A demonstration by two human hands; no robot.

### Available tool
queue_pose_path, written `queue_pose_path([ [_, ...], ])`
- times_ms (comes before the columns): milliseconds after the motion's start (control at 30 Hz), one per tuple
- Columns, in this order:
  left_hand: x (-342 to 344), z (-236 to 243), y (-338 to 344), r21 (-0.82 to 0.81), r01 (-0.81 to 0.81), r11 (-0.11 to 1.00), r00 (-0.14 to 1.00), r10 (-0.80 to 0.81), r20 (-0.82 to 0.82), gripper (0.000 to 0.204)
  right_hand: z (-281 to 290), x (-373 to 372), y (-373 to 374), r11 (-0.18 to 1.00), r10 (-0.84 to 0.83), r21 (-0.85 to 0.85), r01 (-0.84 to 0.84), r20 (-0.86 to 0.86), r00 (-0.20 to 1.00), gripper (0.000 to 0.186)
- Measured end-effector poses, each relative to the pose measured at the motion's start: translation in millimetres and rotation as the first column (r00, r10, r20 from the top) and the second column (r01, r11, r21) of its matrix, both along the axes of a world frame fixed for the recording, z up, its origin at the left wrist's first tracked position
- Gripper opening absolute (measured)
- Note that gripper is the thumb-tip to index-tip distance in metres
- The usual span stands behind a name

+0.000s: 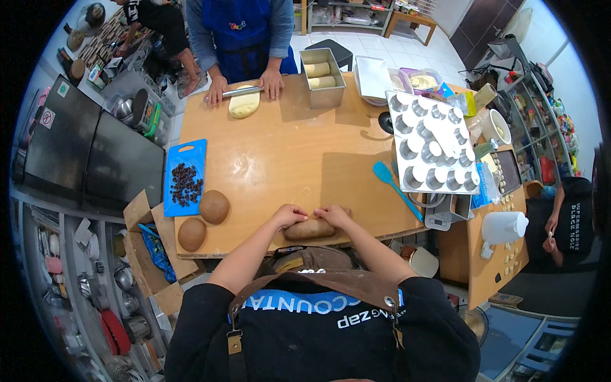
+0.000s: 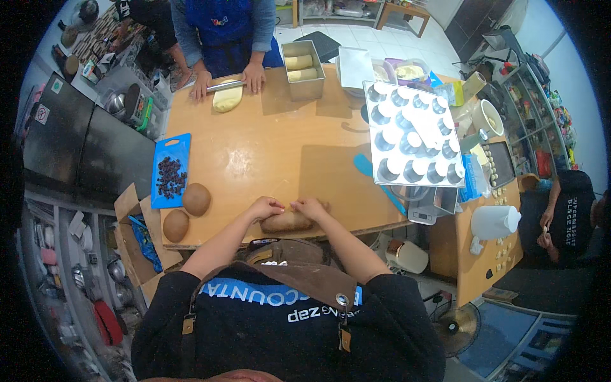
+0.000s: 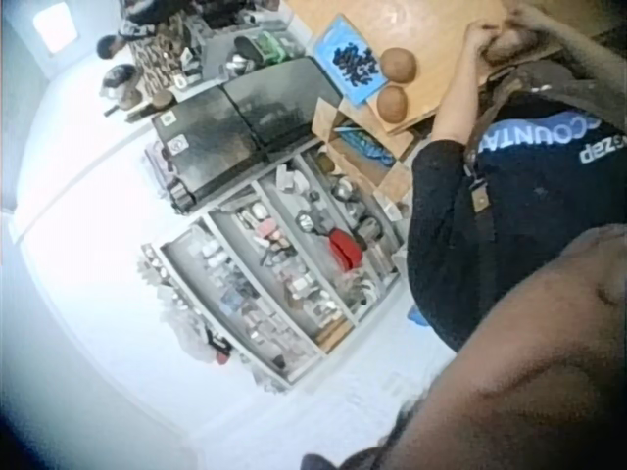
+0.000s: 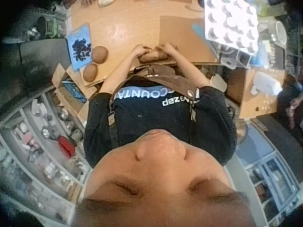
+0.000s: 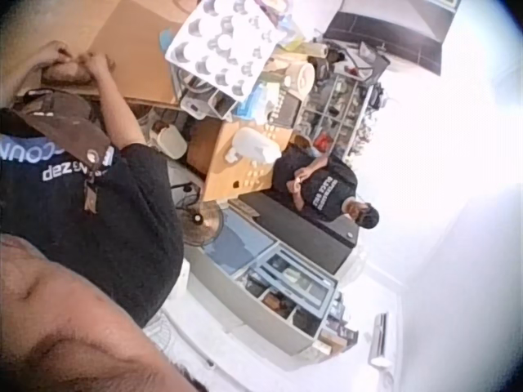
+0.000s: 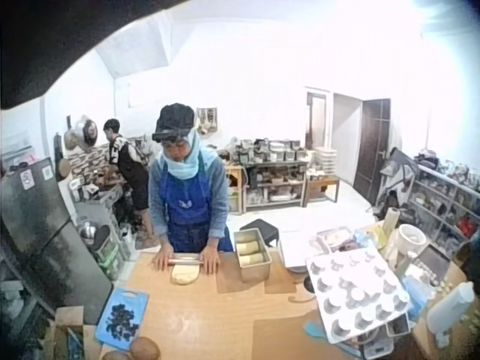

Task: The person presses raisins into a flattened piece of dough, rolls the dough into a cylinder, and places it into a metal loaf pan.

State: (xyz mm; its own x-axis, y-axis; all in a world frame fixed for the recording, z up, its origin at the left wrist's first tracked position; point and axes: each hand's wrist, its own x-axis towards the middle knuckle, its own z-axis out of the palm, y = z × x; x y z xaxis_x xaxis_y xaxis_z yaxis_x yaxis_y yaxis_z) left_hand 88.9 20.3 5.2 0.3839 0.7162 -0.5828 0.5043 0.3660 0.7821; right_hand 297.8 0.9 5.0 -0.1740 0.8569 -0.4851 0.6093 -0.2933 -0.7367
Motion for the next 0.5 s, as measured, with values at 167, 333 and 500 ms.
queue_pose_path([
  [167, 6.9, -9.4, 4.5, -0.019, 0.171, 0.985, 0.957, -0.171, -0.237, 0.028, -0.6, -9.2, 5.0, 0.979, 0.204, -0.044, -0.2, 0.125, 0.971, 0.025],
  [333, 7.3, -17.7, 1.7, 0.089, 0.254, 0.963, 0.922, -0.213, -0.325, 0.023, -5.3, -12.1, 9.3, 0.969, 0.238, -0.102, -0.227, 0.119, 0.964, 0.025],
  [500, 9.8, -6.2, -4.8, 0.192, 0.226, 0.955, 0.926, -0.15, -0.346, 0.024, -18.3, 2.4, -4.3, 0.944, -0.328, -0.136, 0.299, -0.405, 0.853, 0.027],
])
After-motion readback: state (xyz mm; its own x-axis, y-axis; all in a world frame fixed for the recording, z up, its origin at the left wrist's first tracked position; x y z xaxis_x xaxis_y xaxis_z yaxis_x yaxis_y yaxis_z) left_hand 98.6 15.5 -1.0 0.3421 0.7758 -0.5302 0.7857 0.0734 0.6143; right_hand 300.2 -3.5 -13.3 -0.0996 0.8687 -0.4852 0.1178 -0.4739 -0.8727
